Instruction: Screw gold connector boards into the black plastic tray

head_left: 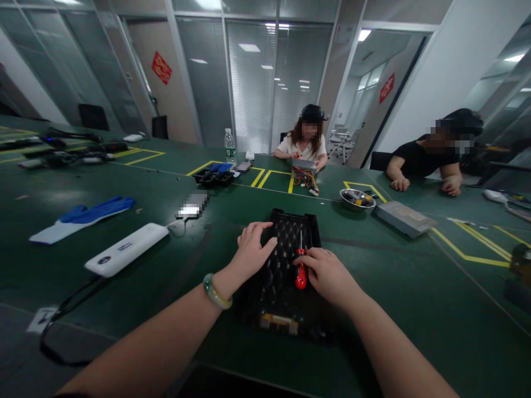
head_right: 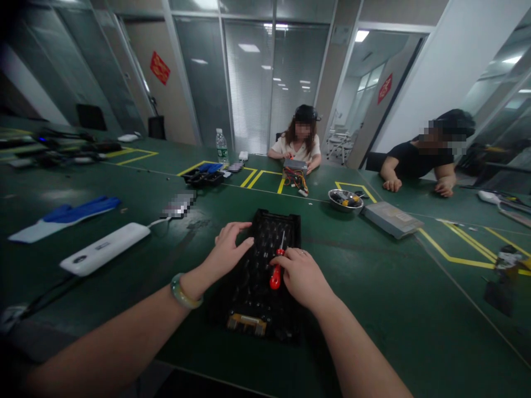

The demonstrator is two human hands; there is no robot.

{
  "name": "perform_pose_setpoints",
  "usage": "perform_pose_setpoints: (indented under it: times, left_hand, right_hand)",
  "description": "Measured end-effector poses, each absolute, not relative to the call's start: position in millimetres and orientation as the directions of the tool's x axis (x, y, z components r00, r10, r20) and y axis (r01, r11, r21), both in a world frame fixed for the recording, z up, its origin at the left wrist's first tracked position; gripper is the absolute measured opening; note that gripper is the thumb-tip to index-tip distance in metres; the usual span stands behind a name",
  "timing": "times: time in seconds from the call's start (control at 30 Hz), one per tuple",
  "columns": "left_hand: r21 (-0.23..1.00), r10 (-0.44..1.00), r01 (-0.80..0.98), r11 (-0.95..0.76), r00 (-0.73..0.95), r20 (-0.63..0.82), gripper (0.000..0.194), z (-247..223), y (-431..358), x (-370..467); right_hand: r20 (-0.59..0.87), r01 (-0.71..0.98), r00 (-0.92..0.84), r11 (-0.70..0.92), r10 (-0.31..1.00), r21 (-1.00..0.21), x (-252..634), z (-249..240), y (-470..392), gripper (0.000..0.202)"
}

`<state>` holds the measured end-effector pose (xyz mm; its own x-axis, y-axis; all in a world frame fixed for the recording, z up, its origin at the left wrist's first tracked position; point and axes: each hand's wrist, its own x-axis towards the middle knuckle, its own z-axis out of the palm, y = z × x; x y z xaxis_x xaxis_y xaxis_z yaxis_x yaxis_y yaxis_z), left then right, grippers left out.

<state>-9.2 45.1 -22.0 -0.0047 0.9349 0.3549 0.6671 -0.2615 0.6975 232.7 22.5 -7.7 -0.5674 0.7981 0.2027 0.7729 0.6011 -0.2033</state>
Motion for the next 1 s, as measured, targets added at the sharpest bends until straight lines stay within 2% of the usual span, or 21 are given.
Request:
perform_pose_setpoints:
  times: [0.13, 0.27, 0.43, 0.53, 0.6, 0.7, 0.8, 1.0]
  left_hand:
    - [0.754, 0.948, 0.627, -0.197, -0.073, 0.308, 0.047, -43, 63, -15]
    - [0.82, 0.972, 0.552, -0.152, -0.065, 0.224, 0.054, -59, 74, -19]
    - [0.842, 0.976, 0.51, -0.173, -0.025, 0.215, 0.05, -62, 76, -20]
    - [0.835, 0.97, 0.513, -0.2, -0.014, 0.241, 0.043, -61, 75, -19]
    - [0.825, 0.967, 0.524, -0.21, -0.015, 0.255, 0.042, -60, 74, -18]
    - [0.813, 0.965, 0.545, -0.206, -0.024, 0.261, 0.04, -60, 73, -17]
    - [0.801, 0.963, 0.564, -0.199, -0.037, 0.265, 0.04, -60, 73, -15]
    - [0.797, 0.957, 0.565, -0.214, -0.041, 0.286, 0.04, -65, 77, -14]
  right_hand:
    - [0.22, 0.773, -0.555, 0.595, 0.802, -0.218, 234, -9, 22, 0.043]
    - [0.266, 0.793, -0.502, 0.561, 0.823, -0.237, 232, -7, 20, 0.049]
    - [0.353, 0.876, -0.233, 0.354, 0.906, -0.329, 228, -11, 15, 0.058]
    - [0.314, 0.881, -0.04, 0.182, 0.948, -0.437, 229, -21, 16, 0.064]
    - [0.25, 0.854, 0.017, 0.116, 0.968, -0.507, 233, -28, 20, 0.064]
    - [0.144, 0.794, -0.001, 0.089, 0.99, -0.601, 244, -36, 28, 0.055]
    - [0.079, 0.746, -0.022, 0.069, 0.997, -0.662, 254, -39, 32, 0.056]
    - [0.074, 0.694, -0.081, 0.109, 0.994, -0.712, 261, -40, 28, 0.064]
